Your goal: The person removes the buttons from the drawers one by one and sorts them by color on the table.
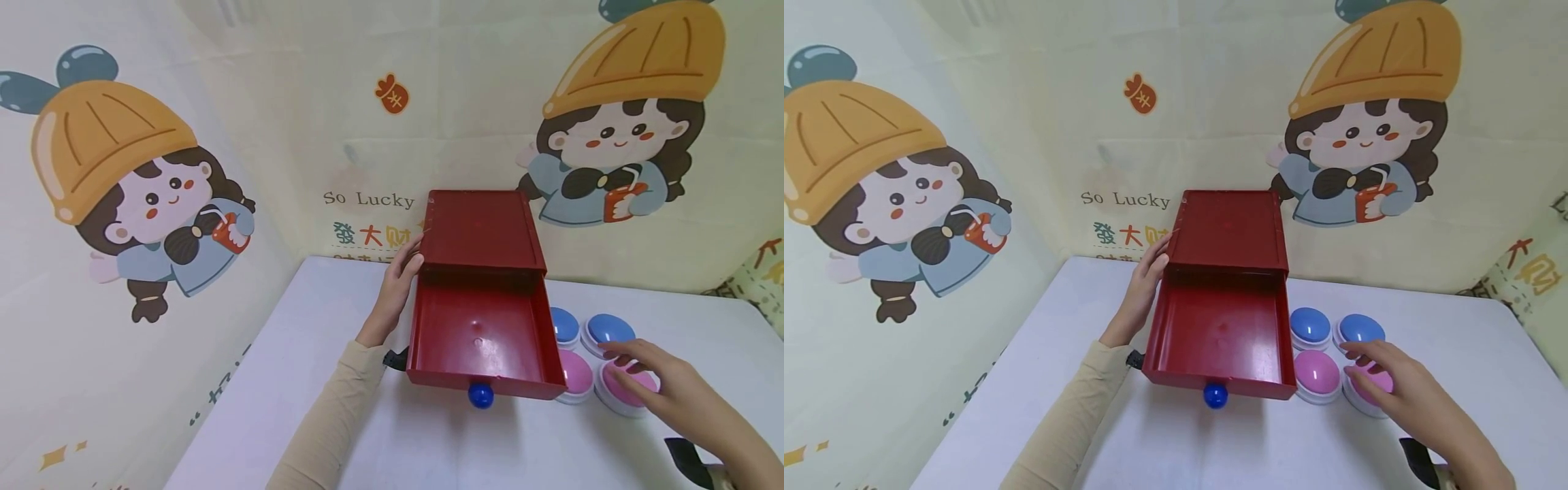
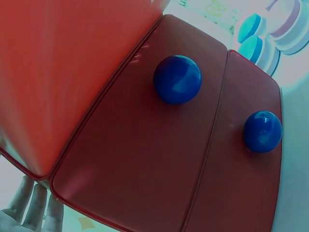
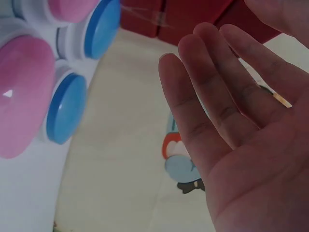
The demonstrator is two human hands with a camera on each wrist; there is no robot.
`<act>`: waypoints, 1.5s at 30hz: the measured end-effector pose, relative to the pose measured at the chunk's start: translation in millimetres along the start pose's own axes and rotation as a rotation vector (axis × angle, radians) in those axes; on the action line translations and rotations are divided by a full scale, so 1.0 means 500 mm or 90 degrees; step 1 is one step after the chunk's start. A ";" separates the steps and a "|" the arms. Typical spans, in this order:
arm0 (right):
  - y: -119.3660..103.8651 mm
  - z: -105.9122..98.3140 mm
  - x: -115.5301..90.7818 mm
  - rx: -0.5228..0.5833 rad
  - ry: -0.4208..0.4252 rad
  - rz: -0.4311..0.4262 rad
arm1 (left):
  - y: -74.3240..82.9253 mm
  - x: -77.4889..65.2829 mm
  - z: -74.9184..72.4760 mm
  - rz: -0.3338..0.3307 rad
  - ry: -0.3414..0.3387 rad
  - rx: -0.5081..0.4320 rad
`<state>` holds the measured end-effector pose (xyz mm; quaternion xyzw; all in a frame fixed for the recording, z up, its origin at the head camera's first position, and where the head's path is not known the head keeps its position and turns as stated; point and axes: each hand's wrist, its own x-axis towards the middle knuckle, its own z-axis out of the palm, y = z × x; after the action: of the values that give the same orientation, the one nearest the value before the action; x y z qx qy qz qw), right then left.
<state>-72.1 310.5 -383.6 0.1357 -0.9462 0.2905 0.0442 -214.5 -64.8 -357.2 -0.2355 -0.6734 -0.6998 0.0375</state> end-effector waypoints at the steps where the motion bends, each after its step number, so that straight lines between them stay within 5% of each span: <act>1: -0.006 0.000 0.000 0.003 -0.001 -0.001 | -0.001 0.000 0.000 0.001 0.000 0.000; 12: -0.065 0.006 -0.010 0.015 -0.018 0.013 | 0.000 0.000 0.001 0.005 -0.004 0.003; 17: -0.089 0.006 -0.016 0.008 -0.047 0.037 | -0.024 0.004 -0.002 0.000 0.005 -0.003; 33: -0.133 0.007 -0.033 0.068 -0.073 0.072 | -0.001 -0.001 0.003 0.002 0.009 0.010; 45: -0.147 0.004 -0.052 0.121 -0.089 0.018 | 0.002 -0.002 0.004 0.003 0.002 0.007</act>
<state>-26.3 256.9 -350.0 0.1455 -0.9170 0.3695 -0.0388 -212.8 -63.2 -356.6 -0.2358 -0.6767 -0.6963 0.0410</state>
